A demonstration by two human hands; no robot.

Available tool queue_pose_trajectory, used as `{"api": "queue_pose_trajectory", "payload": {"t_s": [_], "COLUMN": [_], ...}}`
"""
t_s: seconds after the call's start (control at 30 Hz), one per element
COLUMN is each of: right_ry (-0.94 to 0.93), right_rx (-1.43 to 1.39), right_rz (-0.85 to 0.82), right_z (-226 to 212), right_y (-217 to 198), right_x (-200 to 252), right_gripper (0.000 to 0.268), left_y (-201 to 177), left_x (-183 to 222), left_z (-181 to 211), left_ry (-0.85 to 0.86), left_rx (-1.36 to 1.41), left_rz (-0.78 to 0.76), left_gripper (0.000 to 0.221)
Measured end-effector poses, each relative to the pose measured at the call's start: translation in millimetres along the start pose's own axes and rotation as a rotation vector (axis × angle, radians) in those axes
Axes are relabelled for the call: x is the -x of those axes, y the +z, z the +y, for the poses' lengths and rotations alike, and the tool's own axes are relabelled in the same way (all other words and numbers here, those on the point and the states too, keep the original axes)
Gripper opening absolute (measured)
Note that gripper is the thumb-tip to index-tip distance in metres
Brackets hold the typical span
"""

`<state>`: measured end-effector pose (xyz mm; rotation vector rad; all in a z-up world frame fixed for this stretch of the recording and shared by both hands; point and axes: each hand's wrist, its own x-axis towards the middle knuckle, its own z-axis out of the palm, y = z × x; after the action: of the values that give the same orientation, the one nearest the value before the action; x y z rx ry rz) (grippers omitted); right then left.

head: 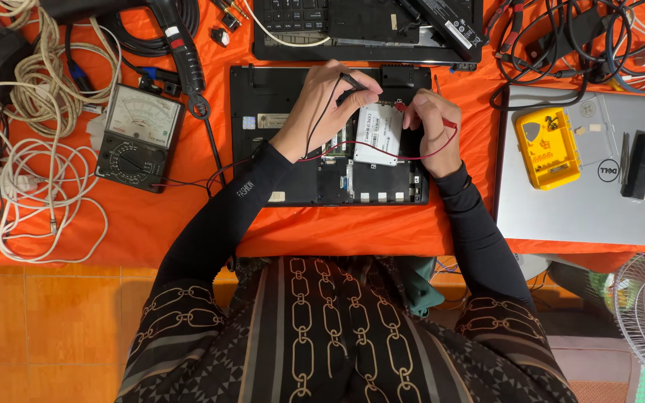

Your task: Repairing a laptop by removing a component and testing it with a multimeter and a hair dryer.

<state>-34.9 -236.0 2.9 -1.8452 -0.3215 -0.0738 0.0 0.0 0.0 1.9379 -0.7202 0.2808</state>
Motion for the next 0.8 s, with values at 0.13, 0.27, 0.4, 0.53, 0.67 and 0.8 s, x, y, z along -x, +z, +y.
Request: {"api": "queue_pose_trajectory", "payload": {"t_s": [0.13, 0.27, 0.4, 0.53, 0.67, 0.8], "right_ry": [0.004, -0.011, 0.004, -0.015, -0.030, -0.031], "right_rx": [0.009, 0.015, 0.013, 0.032, 0.043, 0.048], "right_rz": [0.003, -0.005, -0.007, -0.017, -0.021, -0.038], "right_z": [-2.1, -2.9, -5.0, -7.0, -8.6, -5.7], "right_y": [-0.2, -0.1, 0.2, 0.4, 0.7, -0.8], "right_x": [0.9, 0.6, -0.2, -0.2, 0.0, 0.1], "right_gripper": [0.045, 0.045, 0.045, 0.045, 0.044, 0.044], "left_y": [-0.2, -0.2, -1.0, -2.6, -4.2, 1.1], "left_x": [0.0, 0.1, -0.8, 0.3, 1.3, 0.7], "left_z": [0.8, 0.8, 2.7, 8.9, 12.2, 9.9], "left_ry": [-0.003, -0.004, -0.021, -0.035, -0.004, -0.047], "left_rx": [-0.011, 0.003, 0.007, -0.001, -0.050, -0.112], "left_rz": [-0.016, -0.022, -0.033, -0.040, -0.049, -0.036], "left_gripper": [0.020, 0.019, 0.019, 0.021, 0.021, 0.022]}}
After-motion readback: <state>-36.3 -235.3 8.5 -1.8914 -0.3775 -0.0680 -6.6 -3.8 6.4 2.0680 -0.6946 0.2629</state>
